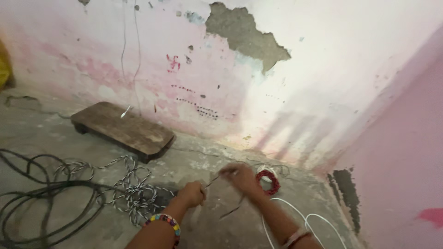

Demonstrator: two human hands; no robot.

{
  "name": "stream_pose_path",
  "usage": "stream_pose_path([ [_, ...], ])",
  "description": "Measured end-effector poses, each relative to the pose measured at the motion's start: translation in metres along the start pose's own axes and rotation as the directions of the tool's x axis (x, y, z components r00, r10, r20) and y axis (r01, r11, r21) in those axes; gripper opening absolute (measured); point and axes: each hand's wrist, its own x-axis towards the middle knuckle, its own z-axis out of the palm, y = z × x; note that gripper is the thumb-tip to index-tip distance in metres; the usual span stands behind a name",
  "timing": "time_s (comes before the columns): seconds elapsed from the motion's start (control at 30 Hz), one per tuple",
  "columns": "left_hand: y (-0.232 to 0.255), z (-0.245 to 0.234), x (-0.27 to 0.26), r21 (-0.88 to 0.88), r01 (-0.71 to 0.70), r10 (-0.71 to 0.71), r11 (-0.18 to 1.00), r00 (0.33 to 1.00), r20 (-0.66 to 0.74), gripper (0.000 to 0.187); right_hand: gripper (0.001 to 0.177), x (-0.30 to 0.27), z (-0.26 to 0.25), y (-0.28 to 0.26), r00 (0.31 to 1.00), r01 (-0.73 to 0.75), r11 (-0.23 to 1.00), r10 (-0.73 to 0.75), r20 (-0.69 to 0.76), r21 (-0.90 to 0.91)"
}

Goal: The person coils various black and white cables by hand while sitting on the floor.

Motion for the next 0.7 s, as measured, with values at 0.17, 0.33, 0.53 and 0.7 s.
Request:
stream_pose_path([
  [0.17,0.002,-0.019,0.034,-0.267,-0.024,0.033,0.963,0.999,0.027,0.009,0.015,0.022,-0.166,0.006,0.977,-0.106,0.993,0.114,-0.180,0.052],
  [0.33,0.036,-0.048,0.042,-0.174,-0.209,0.199,0.962,0.977,-0.073,0.028,0.014,-0.010,-0.282,-0.022,0.854,-0.156,0.988,0.136,-0.502,0.002],
  [0.53,0.102,-0.087,0.048,0.090,-0.313,0.320,0.946,0.944,-0.084,0.024,0.018,-0.056,-0.344,0.011,0.545,-0.088,0.911,0.384,-0.746,0.404],
  [0.7,0.185,-0.151,0.061,0.364,-0.374,0.437,0.853,0.893,-0.107,0.024,0.020,-0.066,-0.341,0.037,0.548,-0.010,0.573,0.689,-0.475,0.820],
])
